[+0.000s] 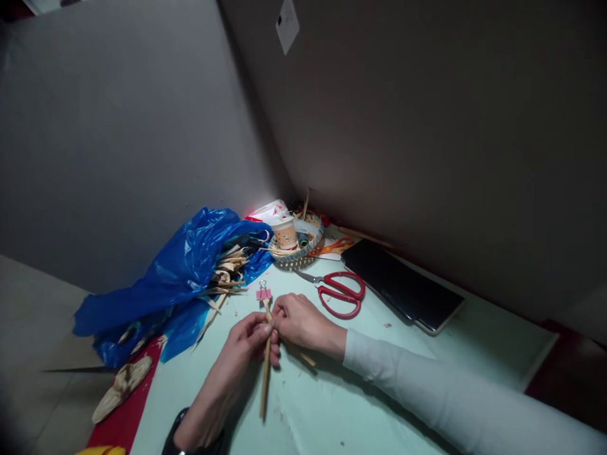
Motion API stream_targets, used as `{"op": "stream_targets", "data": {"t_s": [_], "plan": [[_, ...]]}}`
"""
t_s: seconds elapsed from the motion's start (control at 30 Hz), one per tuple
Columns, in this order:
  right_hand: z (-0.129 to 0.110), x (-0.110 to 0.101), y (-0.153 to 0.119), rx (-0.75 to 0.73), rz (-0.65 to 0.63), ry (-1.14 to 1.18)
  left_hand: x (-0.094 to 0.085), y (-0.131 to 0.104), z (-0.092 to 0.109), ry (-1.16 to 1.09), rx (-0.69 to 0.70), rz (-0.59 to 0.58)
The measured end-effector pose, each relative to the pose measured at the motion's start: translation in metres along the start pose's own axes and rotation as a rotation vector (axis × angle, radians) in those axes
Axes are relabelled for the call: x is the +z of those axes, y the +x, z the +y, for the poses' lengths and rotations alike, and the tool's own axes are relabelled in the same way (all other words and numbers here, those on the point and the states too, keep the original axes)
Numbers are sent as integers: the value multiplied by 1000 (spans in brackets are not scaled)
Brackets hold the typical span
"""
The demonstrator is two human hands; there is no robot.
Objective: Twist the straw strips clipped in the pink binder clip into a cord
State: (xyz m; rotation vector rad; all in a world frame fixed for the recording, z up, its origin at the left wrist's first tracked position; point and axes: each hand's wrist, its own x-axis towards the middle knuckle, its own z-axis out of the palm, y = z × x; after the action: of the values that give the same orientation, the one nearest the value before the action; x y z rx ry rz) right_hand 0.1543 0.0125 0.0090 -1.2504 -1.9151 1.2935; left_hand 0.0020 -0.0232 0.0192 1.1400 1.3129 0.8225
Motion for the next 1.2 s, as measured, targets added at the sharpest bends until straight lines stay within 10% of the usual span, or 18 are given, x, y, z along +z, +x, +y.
{"op": "stream_targets", "data": {"t_s": [0.2,0.7,1.2], "plan": [[4,-4,-5,-31,-5,-77,4,10,-5,-101,-68,-73],[-12,-14,-14,8,-52,-569,7,11,-21,-61,-121,207],[-9,34,-40,-658,15,-1053,7,2,-18,-351,-162,202]]}}
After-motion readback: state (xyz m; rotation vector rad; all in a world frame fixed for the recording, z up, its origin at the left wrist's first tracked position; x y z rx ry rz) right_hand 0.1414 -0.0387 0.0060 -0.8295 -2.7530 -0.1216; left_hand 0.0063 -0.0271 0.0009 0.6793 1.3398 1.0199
